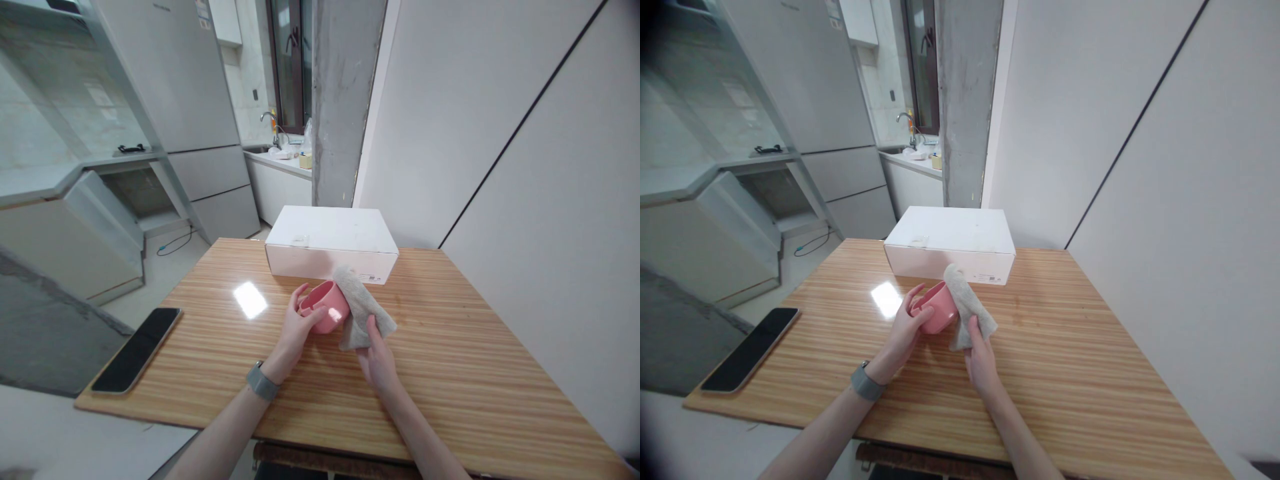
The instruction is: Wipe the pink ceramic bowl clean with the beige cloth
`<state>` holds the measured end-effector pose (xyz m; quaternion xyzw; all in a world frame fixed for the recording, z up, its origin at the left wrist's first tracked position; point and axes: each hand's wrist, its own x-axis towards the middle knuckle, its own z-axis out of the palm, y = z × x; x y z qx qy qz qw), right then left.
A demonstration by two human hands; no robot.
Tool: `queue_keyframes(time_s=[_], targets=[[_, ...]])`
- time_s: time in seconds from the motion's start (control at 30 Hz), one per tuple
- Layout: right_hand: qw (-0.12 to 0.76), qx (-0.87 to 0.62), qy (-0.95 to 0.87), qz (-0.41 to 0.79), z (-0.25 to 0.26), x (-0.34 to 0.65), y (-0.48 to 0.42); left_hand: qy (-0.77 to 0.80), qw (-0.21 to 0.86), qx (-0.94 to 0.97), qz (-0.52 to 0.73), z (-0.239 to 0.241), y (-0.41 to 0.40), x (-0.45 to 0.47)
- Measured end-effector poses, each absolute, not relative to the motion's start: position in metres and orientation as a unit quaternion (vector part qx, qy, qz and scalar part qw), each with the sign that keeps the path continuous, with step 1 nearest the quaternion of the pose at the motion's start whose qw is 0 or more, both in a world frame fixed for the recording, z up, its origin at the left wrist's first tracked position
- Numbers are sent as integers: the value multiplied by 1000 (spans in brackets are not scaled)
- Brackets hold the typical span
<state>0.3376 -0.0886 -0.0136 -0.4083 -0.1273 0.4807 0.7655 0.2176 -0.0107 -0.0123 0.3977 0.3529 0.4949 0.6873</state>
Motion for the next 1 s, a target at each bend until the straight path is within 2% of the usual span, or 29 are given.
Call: queue_keyframes(time_s=[0.1,0.23,0.33,0.67,1.0], targets=[[766,-413,-116,479,-17,338,-91,319,732,373,472,-9,-14,216],[771,-407,-118,476,-19,341,-94,238,825,376,348,-6,-18,211],[774,-405,-128,470,-20,344,-94,216,848,386,293,-6,-18,208],[773,-435,-132,443,-18,356,-89,244,839,381,302,-10,-19,208],[756,-430,-100,483,-8,355,-86,204,876,311,308,-8,-17,212]])
